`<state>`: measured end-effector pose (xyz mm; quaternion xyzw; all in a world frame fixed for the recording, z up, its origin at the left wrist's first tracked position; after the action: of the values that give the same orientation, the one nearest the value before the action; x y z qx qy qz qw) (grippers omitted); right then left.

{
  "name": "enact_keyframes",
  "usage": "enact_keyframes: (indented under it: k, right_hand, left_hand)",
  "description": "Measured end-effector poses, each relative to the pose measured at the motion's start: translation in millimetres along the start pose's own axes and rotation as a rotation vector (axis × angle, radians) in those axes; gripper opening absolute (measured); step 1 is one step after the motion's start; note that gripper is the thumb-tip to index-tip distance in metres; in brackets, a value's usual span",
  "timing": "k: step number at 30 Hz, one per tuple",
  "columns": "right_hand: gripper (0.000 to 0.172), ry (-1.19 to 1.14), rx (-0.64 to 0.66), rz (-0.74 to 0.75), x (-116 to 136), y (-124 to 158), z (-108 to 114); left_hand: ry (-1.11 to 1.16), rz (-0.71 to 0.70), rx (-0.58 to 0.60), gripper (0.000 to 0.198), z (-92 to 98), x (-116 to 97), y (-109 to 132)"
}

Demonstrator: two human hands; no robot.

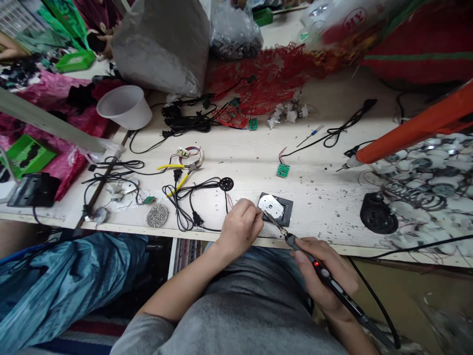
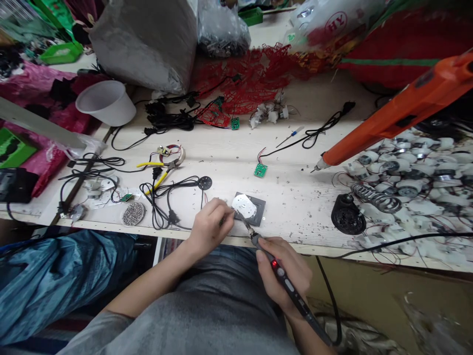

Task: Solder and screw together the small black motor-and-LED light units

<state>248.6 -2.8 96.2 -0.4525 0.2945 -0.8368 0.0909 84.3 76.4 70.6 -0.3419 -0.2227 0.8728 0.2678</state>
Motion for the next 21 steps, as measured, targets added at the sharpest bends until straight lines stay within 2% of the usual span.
enact_keyframes:
  k: [11, 14, 17, 19, 21]
  right_hand:
    - [0.029, -0.001, -0.130, -0.103, -19, 18, 21]
    - [0.029, 0.039, -0.177, -0.112, -21, 18, 32]
    - [0.018, 0.212, -0.329, -0.131, -23, 9, 63]
    - [0.013, 0.344, -0.539, -0.203, -27, 3, 98]
    - [0.017, 0.418, -0.765, -0.281, -31, 0, 136]
  left_hand:
    - [-0.017, -0.003, -0.018, 0.011, 0.3, 1, 0]
    - [-0.005, -0.013, -0.010, 0.011, 1.3, 1, -1]
    - [0.012, -0.030, -0.018, 0.010, 3.6, 1, -1]
    - [0.025, -0.036, -0.027, 0.010, 4.2, 3, -2]
    - [0.044, -0.036, -0.030, 0.010, 3.7, 4, -2]
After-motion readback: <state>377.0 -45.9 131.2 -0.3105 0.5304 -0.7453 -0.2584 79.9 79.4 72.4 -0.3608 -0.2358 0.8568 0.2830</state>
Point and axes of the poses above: each hand's wrist, its own y-axis away from the middle knuckle, its own z-axis out of the back of the hand, x = y × z, the point moved 6 cm from there along -y, towards the middle knuckle, and after that the axes turned 6 degrees about -x, right-handed, at the moved point
